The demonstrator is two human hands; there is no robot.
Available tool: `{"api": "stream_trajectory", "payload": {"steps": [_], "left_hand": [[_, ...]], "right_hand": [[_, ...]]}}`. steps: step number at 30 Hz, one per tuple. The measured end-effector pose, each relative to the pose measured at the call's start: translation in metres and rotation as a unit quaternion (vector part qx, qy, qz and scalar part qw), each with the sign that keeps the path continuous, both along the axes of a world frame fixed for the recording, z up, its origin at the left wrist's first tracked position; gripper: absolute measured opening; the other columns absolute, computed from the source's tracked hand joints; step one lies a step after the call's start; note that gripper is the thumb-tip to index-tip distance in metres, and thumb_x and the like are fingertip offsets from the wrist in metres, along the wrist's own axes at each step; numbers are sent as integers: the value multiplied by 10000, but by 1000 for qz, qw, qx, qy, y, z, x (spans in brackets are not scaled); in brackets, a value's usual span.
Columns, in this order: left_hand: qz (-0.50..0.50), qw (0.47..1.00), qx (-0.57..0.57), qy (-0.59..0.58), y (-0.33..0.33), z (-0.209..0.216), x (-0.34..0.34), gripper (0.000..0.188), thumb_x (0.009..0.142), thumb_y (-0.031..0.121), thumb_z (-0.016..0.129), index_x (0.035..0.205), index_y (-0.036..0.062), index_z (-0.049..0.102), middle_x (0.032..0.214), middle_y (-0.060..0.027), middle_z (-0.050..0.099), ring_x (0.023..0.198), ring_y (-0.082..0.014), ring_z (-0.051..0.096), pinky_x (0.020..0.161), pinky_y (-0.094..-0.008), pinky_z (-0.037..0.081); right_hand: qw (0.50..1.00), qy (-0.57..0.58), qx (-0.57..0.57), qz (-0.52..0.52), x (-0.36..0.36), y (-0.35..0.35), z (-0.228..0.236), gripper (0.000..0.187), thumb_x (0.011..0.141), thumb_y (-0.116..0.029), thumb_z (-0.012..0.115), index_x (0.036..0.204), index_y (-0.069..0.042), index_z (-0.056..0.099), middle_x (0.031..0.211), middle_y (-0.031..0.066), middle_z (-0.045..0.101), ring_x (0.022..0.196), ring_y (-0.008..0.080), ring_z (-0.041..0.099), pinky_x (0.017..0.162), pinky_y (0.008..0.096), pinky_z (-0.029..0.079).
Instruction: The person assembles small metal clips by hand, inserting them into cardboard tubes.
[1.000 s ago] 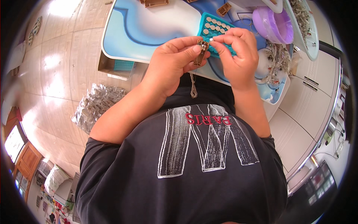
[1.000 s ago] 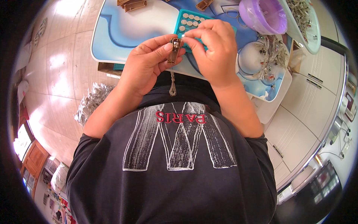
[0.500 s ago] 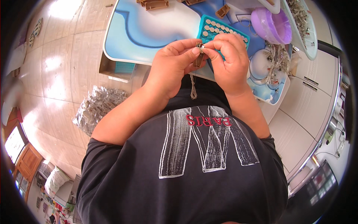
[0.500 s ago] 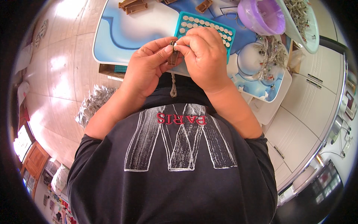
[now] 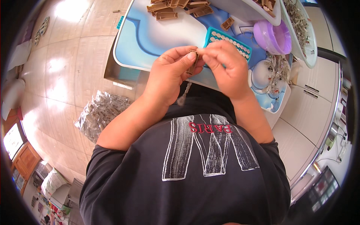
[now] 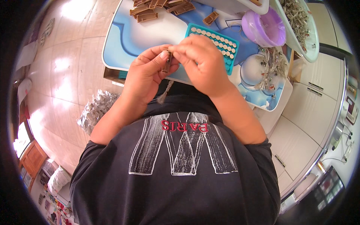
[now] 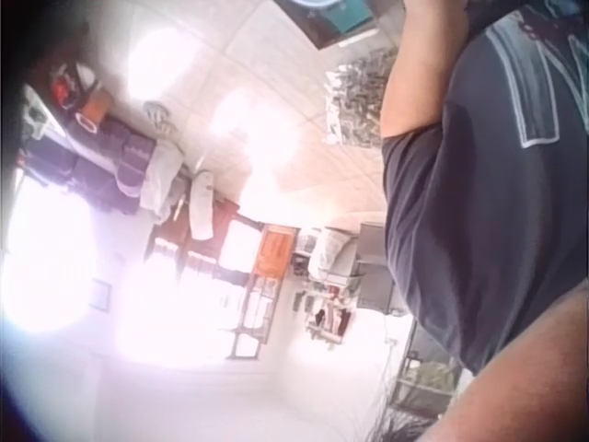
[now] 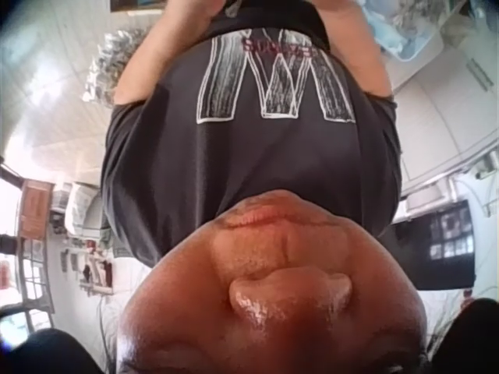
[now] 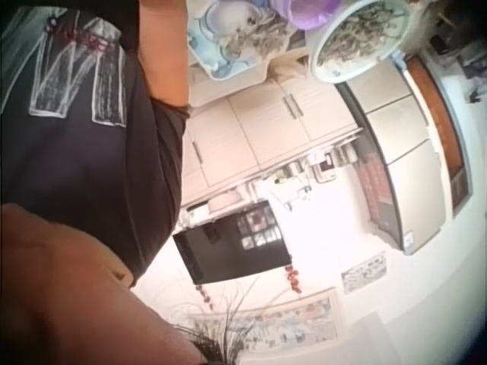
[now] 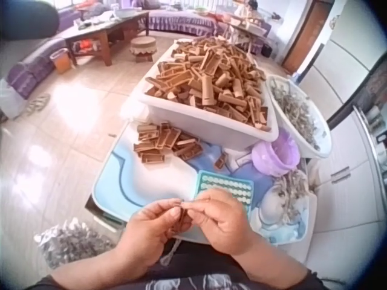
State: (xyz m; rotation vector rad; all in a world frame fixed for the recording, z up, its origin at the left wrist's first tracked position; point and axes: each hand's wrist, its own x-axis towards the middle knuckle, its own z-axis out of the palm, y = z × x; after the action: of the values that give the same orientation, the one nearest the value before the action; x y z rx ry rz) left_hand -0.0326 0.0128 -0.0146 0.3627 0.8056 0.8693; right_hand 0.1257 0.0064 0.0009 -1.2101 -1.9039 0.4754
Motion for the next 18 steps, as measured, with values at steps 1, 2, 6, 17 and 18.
{"api": "stream_trajectory", "payload": {"steps": [1,2,6,17,18], "left_hand": [[2,1000,-6,2,1,0,-3,219,889,107,574,1058,-29,544,937,-109,627,807,-170,616,762,-284,509],[0,1000,-13,1,2,1,-5,209,897,105,560,1055,-29,539,938,-114,626,809,-174,617,761,-289,513],[5,1000,2,12,2,-4,-12,204,911,103,530,1065,-31,528,942,-120,623,823,-181,620,765,-292,520],[68,998,-4,17,6,6,-20,218,916,111,523,1071,-41,498,1000,-135,603,877,-190,619,788,-299,528],[72,997,-6,17,6,6,-21,218,916,111,523,1071,-41,498,1000,-135,603,877,-190,619,788,-299,528]], "right_hand": [[1000,15,1,-6,-1,8,1,130,725,-35,655,854,-34,639,781,74,591,741,258,555,649,337,446],[1000,27,3,-14,-1,16,2,134,740,-37,649,874,-33,639,780,81,593,732,266,560,654,336,451],[982,-117,146,10,-16,61,-3,197,773,-16,628,970,-31,633,790,64,604,720,216,593,649,299,464],[995,-94,-19,-38,-51,77,10,163,786,-148,547,914,-52,578,768,134,617,776,291,616,649,358,497],[989,65,-123,-41,-51,68,16,217,795,-156,560,974,-39,599,818,147,639,800,305,619,657,351,496]]}}
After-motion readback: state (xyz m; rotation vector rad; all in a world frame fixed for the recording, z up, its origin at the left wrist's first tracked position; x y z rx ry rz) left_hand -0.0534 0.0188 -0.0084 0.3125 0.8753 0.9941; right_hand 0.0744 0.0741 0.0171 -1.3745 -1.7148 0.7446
